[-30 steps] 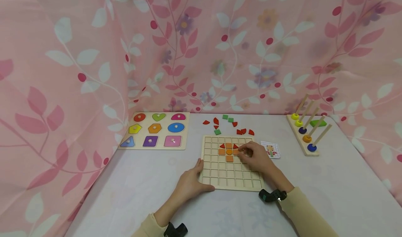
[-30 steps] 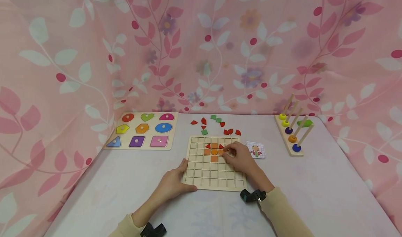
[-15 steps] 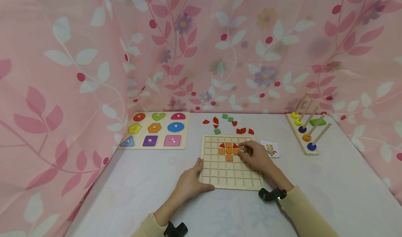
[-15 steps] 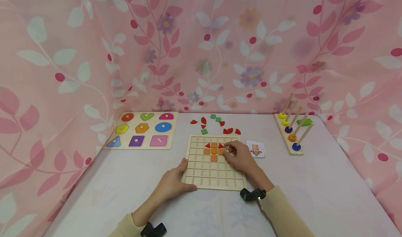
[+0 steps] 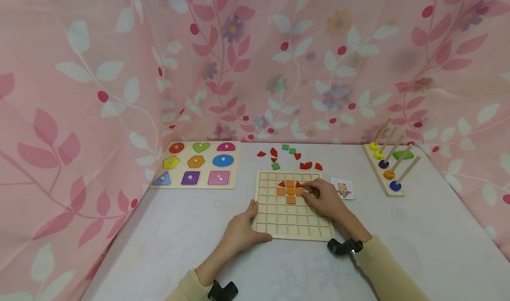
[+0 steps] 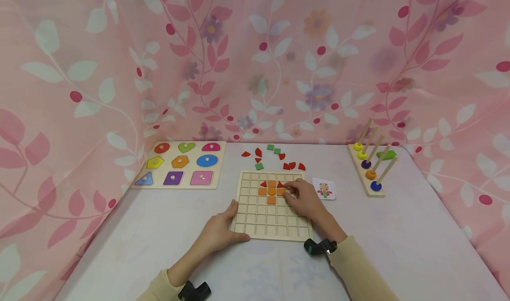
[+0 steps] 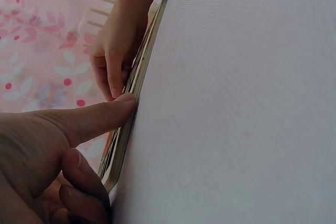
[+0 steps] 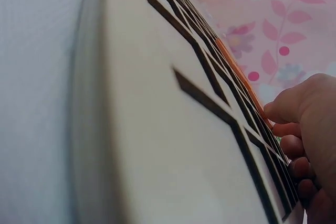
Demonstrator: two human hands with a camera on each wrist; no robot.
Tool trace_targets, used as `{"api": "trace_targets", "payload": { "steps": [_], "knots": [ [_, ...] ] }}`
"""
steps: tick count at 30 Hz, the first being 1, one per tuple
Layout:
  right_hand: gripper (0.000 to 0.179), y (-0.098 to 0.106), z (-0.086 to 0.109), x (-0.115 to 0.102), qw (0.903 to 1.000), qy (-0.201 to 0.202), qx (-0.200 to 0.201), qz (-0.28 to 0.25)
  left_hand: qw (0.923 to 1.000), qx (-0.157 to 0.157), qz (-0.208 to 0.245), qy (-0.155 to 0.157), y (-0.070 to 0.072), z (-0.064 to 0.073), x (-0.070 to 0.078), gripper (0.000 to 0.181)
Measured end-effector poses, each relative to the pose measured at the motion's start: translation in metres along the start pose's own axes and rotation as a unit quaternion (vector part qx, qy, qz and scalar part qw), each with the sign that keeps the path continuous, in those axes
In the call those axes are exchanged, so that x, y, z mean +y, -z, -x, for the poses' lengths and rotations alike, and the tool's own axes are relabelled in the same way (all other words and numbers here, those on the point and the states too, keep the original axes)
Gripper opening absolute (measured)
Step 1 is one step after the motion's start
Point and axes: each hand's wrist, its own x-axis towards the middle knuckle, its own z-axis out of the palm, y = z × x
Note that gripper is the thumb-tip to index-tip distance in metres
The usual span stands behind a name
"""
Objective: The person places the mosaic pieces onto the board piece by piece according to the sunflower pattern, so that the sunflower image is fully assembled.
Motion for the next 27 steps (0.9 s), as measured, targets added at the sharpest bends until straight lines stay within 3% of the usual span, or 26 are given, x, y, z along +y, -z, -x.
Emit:
{"api": "trace_targets", "payload": {
  "steps": [7, 14, 21, 27],
  "knots": [
    [0.024, 0.003, -0.005, -0.006, 0.9996, 0.005, 0.009, -0.025, 1.0000, -0.002, 0.000, 0.003, 0.001, -0.001, -0.001, 0.112],
    [0.021, 0.012, -0.034, -0.011, 0.9991, 0.037, -0.017, -0.012, 1.0000, 0.001, 0.006, 0.004, 0.001, -0.002, -0.001, 0.111],
    [0.017, 0.017, -0.044, 0.002, 0.9988, -0.025, -0.041, -0.006, 0.9999, -0.006, 0.011, 0.008, -0.003, -0.004, -0.003, 0.110],
    [0.017, 0.016, -0.041, 0.004, 0.9986, -0.021, -0.047, -0.008, 0.9999, -0.004, 0.013, 0.009, -0.002, -0.003, -0.004, 0.110]
  ]
}}
